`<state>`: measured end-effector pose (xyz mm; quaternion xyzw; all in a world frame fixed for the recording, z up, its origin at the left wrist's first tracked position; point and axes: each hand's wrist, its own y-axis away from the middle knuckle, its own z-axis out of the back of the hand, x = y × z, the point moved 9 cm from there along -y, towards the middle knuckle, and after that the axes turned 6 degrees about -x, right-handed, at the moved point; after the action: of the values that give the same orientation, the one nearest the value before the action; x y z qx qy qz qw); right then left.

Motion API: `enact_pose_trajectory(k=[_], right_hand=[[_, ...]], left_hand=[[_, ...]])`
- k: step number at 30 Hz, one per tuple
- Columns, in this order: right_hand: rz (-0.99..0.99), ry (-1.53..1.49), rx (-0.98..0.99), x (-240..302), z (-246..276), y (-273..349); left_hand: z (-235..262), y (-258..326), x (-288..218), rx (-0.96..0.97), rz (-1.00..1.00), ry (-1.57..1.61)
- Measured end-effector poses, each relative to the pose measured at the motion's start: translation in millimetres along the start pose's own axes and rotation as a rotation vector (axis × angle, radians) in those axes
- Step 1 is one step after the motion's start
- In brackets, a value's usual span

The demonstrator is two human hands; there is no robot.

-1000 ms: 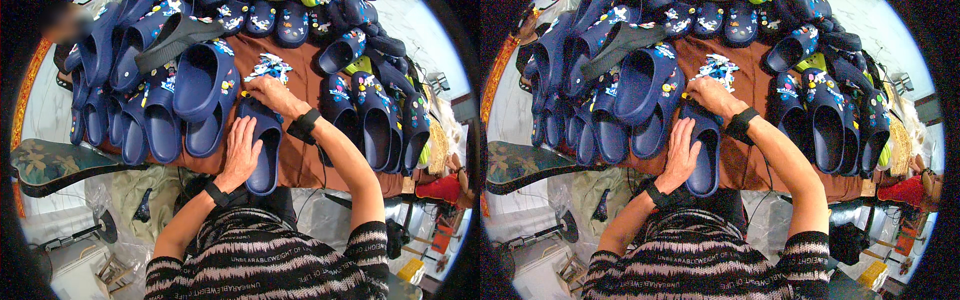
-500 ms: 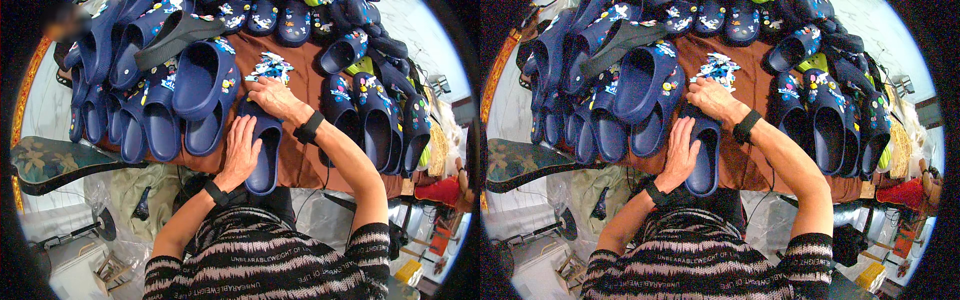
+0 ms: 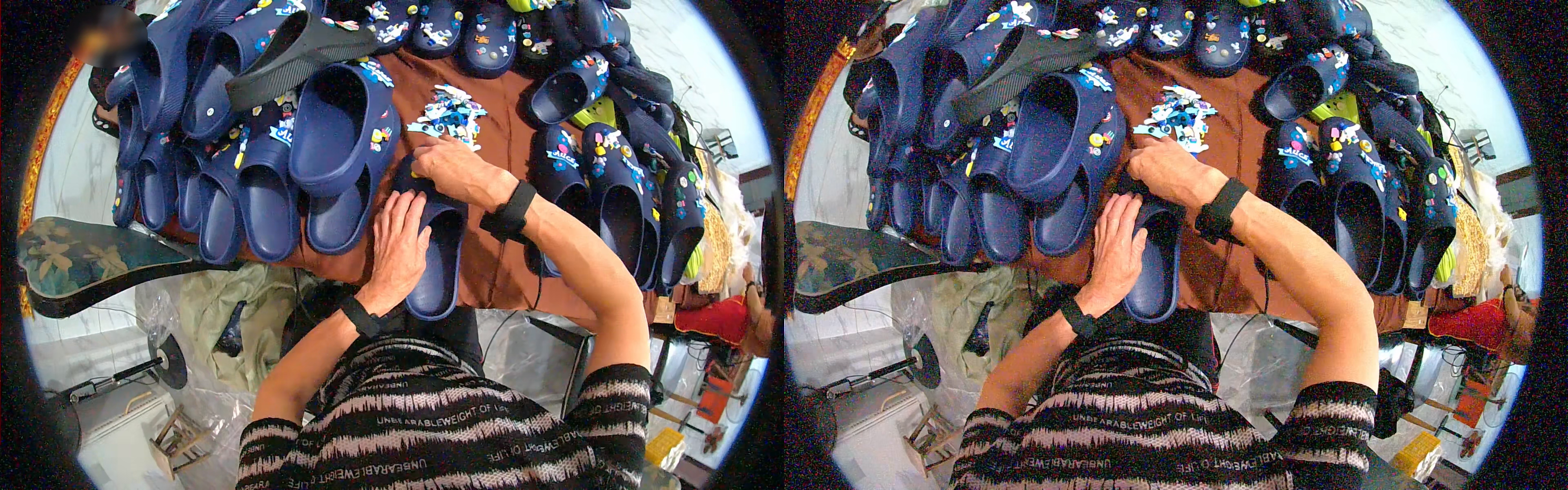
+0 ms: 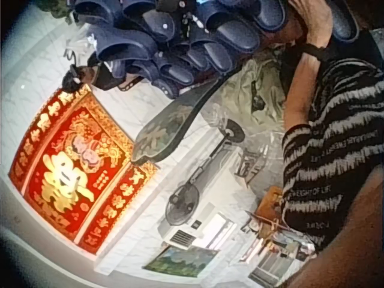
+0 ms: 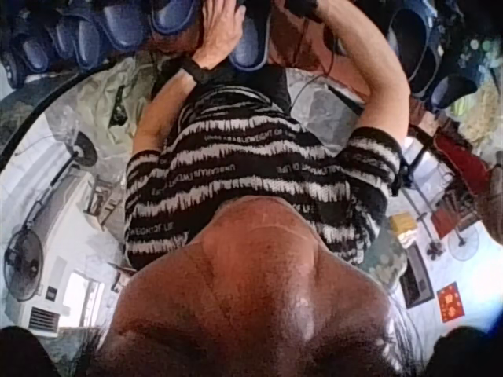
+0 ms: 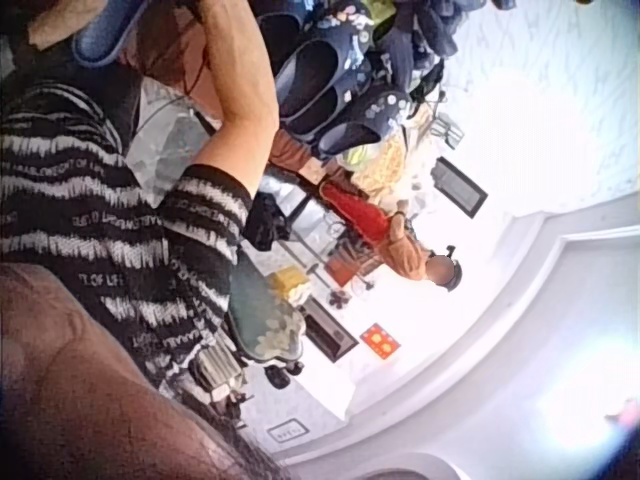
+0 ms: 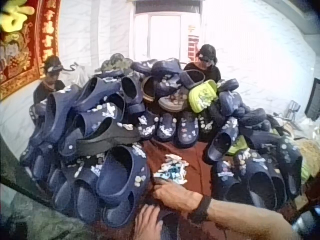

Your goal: Attaching decorative charms and pins into the holes of rubber clogs.

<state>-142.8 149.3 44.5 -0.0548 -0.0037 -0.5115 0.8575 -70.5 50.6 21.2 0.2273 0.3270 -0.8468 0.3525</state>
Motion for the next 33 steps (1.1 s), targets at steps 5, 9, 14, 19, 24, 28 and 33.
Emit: enact_pose_trajectory(k=[5,9,14,19,24,28,33], right_hand=[[-0.045,0.04,0.071,-0.2,-3.7,0.1],[-0.045,-0.074,0.04,-10.0,4.1,1.7],[0.023,-0.13,-0.122,-7.1,19.8,4.7],[0.019,-0.097,-0.101,-7.8,13.9,7.8],[0.037,-0.014,-0.165,-5.4,15.5,6.7],[0.071,-0.041,-0.217,-5.7,15.0,8.0],[0.021,-0.034,-0.239,-8.8,17.0,10.1]], left_hand=[[-0.2,0.2,-0.7,0.002,-0.003,-0.024],[0.9,-1.8,0.1,-0.007,-0.009,0.002],[3.8,-3.2,-3.5,-0.013,-0.018,0.026],[2.6,-1.6,-2.9,-0.045,-0.053,0.04],[1.7,-1.3,-2.7,-0.035,-0.05,0.032],[1.1,-1.2,-3.6,-0.032,-0.049,0.023],[1.5,-0.1,-2.2,-0.037,-0.038,0.011]])
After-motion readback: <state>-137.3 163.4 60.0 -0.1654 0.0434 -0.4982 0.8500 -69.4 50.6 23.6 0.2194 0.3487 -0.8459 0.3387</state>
